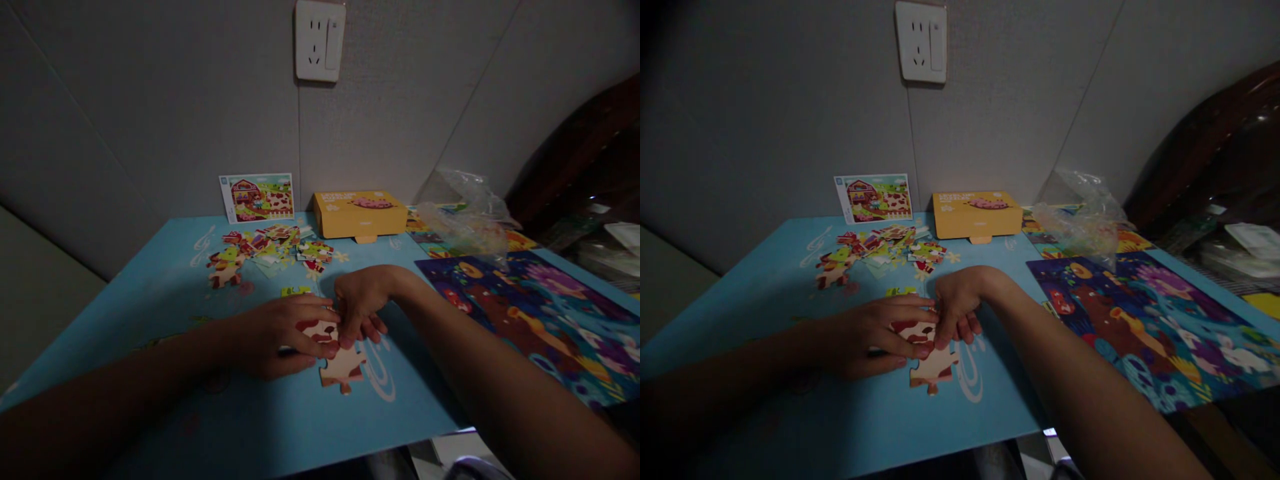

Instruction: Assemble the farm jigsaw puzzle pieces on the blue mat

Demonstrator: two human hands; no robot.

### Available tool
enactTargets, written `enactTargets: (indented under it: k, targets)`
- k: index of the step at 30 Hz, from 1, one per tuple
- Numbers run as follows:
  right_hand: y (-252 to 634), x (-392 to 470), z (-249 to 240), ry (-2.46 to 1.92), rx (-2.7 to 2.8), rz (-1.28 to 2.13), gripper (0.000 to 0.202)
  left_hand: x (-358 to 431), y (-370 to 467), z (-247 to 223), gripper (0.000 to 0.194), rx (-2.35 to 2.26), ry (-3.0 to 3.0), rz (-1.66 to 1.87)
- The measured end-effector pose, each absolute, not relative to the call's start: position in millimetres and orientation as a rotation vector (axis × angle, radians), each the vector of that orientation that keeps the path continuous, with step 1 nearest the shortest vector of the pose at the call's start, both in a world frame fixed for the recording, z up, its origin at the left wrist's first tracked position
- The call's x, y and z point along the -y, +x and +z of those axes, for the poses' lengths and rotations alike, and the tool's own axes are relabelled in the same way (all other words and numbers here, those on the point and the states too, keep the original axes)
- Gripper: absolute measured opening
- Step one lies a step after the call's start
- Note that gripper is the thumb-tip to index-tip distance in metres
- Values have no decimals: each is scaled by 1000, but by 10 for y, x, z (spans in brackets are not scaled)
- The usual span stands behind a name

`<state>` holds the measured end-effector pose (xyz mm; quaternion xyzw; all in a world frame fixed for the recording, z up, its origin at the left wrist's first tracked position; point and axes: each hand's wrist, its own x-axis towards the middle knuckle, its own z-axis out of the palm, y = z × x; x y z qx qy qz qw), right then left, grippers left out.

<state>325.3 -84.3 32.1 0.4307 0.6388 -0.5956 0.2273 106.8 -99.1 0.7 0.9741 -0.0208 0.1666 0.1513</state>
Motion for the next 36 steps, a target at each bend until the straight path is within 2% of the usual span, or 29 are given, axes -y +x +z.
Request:
enactTargets:
  k: [9, 23, 29, 34, 36]
  targets:
    - [3226, 869, 424, 1200, -1742, -1434, 66, 989, 1125, -72, 17, 26, 2738, 626]
    - [3229, 858, 418, 1168, -1728, -1464, 70, 991, 1117, -117, 17, 9, 2722, 651]
    - [3249, 840, 375, 1151, -1744, -1484, 70, 987, 1112, -80, 8, 3, 2564, 691]
    - [3259, 841, 373, 1152, -1749, -1462, 68, 977, 1114, -40, 8, 11, 2469, 739]
    - [3257, 843, 380, 1155, -1752, -1457, 68, 976, 1109, -37, 15, 22, 2499, 722]
